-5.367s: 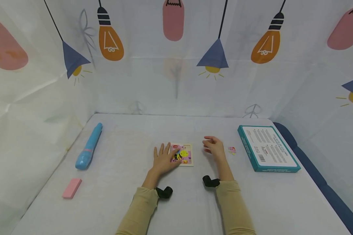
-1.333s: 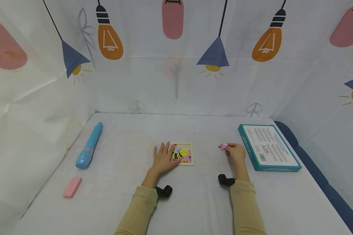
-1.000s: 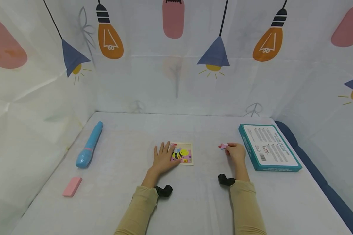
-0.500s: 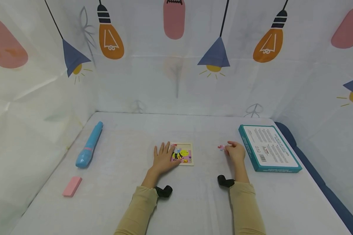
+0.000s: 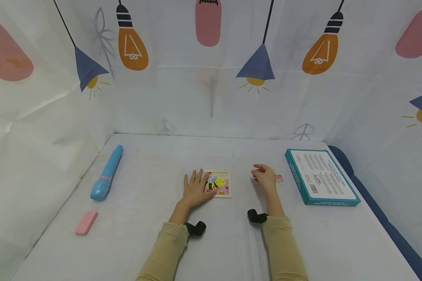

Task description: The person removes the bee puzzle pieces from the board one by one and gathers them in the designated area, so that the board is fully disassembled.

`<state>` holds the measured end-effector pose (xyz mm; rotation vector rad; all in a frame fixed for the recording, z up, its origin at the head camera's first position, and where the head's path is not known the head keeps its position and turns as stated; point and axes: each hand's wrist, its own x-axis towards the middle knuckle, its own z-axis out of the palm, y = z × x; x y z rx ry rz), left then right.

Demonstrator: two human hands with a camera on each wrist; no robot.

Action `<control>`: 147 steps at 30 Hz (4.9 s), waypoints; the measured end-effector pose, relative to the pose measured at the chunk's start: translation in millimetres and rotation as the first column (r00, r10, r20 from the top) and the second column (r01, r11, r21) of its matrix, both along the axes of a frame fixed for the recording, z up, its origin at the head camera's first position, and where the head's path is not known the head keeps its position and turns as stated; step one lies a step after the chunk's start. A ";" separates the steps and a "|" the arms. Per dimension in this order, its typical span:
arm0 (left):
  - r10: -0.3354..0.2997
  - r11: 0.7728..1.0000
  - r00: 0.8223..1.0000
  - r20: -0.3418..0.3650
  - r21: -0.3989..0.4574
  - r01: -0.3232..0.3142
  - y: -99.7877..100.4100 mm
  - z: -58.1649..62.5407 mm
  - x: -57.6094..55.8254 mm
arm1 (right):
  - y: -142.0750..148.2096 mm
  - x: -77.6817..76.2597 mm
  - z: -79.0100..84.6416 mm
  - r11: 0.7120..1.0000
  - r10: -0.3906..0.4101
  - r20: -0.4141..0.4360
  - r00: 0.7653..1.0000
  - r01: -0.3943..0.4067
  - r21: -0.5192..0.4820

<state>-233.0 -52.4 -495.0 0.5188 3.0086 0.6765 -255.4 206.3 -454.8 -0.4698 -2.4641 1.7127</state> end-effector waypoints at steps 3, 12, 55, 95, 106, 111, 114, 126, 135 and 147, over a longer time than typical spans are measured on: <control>0.003 1.000 1.000 0.010 0.004 -0.003 -0.5 0.1 -0.3 | -10.3 -0.4 -0.2 1.000 0.022 -0.003 1.000 -0.022 -0.011; 0.007 1.000 1.000 0.008 0.012 -0.008 0.3 0.2 -1.0 | -39.1 -1.4 -1.3 0.997 0.082 -0.023 0.996 -0.082 -0.014; 0.091 0.994 0.995 -0.042 0.072 -0.087 1.5 2.6 -2.7 | -120.8 -4.7 -2.9 0.691 0.461 0.124 0.878 -0.444 0.571; 0.080 0.995 0.996 -0.044 0.071 -0.077 0.9 1.6 -1.8 | -114.2 -8.3 -5.9 0.895 0.404 -0.053 0.913 -0.383 0.228; 0.083 0.995 0.996 -0.039 0.063 -0.080 0.6 -4.0 -4.0 | -85.4 -10.4 -6.6 0.966 0.249 -0.034 0.968 -0.246 0.085; 0.079 0.995 0.996 -0.036 0.060 -0.076 0.2 -3.2 -2.5 | -66.3 -11.0 -9.2 0.980 0.187 -0.059 0.981 -0.182 0.076; 0.075 0.995 0.997 -0.035 0.064 -0.072 0.0 -1.3 -1.6 | -54.7 -11.5 -11.2 0.986 0.153 -0.063 0.986 -0.148 0.081; 0.070 0.996 0.997 -0.021 0.057 -0.068 0.7 -1.6 -1.9 | -18.4 -9.1 -15.5 0.998 0.042 0.000 0.999 -0.042 0.053; 0.071 0.996 0.997 -0.023 0.050 -0.070 0.7 -2.2 -3.2 | 2.6 -4.3 -13.4 0.976 -0.049 0.047 0.998 0.038 0.213; 0.072 0.996 0.997 0.000 0.048 -0.072 0.5 0.7 -2.2 | 10.1 -0.3 -10.3 0.978 -0.067 0.049 0.997 0.055 0.200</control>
